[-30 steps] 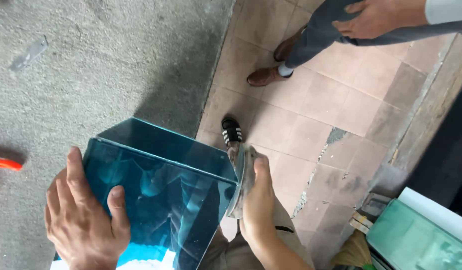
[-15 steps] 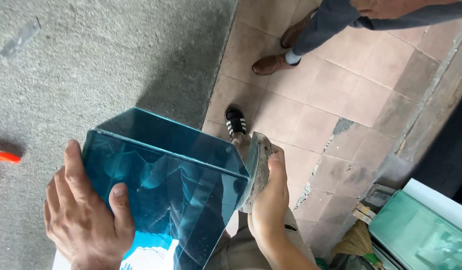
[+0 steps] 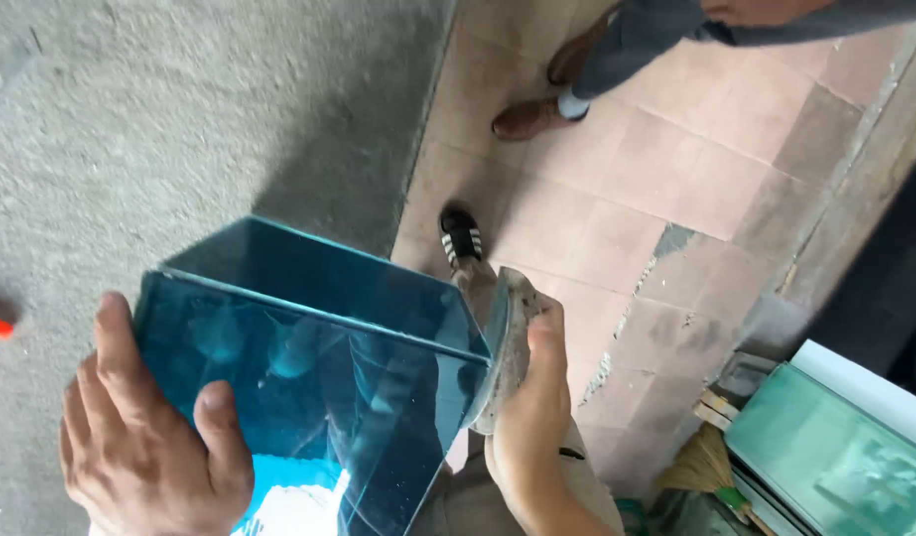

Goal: Polishing the sharp edges of a blue-tinted glass panel using a handheld polishing stone to make them smooth and safe.

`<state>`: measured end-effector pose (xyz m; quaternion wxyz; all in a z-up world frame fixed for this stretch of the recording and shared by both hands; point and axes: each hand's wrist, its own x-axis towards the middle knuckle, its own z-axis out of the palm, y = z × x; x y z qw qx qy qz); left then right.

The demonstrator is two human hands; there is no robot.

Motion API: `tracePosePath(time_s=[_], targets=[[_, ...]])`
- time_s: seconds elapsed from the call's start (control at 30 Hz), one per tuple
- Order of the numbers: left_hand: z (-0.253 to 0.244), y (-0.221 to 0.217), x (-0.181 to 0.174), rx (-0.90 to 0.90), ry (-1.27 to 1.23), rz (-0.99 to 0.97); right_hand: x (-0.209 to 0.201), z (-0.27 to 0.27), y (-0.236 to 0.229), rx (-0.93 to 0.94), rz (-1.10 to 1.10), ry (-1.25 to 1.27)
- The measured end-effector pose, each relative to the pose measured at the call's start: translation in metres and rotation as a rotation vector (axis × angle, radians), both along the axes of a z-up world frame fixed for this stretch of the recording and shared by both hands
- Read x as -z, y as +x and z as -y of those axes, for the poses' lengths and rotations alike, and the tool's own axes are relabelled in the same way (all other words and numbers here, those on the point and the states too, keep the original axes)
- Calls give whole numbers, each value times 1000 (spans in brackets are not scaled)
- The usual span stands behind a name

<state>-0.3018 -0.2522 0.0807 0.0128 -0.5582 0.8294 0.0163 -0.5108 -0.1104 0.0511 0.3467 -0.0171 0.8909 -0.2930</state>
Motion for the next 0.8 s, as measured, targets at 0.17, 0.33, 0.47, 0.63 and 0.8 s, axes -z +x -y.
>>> tracePosePath(time_s=[0.17, 0.33, 0.47, 0.63, 0.8], targets=[[8, -1, 14, -36, -18, -56, 3, 71, -18, 328, 199, -336], [2, -2, 10, -65, -7, -10, 2, 66, -20, 460, 255, -343], [-1, 3, 5, -41, 16, -14, 2, 36, -13, 350, 211, -64], [-2, 11, 29, -73, -50, -160, 68, -31, -20, 497, 396, 353], [-5, 5, 11, -51, -1, -52, -24, 37, -9, 271, 105, -329]])
